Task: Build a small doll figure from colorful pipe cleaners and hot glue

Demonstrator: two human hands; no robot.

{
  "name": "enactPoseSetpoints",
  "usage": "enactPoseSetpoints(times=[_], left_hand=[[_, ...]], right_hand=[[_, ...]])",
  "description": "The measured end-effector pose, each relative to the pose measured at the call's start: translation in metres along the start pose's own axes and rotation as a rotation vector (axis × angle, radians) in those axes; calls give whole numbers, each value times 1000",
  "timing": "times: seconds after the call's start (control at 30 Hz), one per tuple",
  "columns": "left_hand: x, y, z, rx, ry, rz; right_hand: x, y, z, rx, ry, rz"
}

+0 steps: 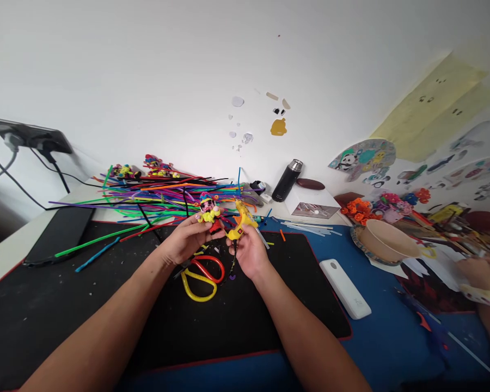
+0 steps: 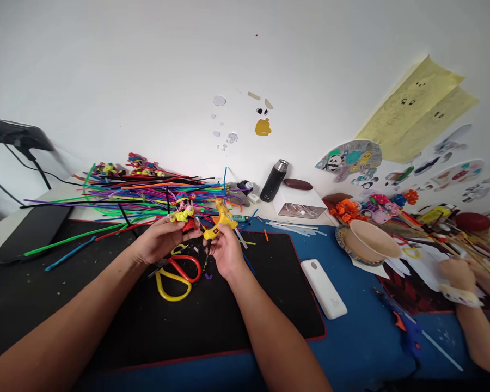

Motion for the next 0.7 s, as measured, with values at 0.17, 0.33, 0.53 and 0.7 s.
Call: enactPoseSetpoints(times=[0.17,0.33,0.53,0.7], left_hand=[[-12,5,-21,-148,-55,101],[-19,7,-52,-451,-21,178],[-21,6,-50,-536,120,221],[-19,5,-38,-506,172,220]], right_hand=[[7,2,13,123,-117,-61],[14,0,4,95,-82,-92],[25,-12,4,226,-37,-123],[22,-23,17,330,-121,-127]])
Point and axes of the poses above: each hand's wrist, its own y-axis towards the middle knuckle, its own z-axis out of the palm, x = y × z, the point moved 6 cm from there along y, towards the middle knuckle, and after that the axes turned 12 degrees about y, right-handed, at the moved point
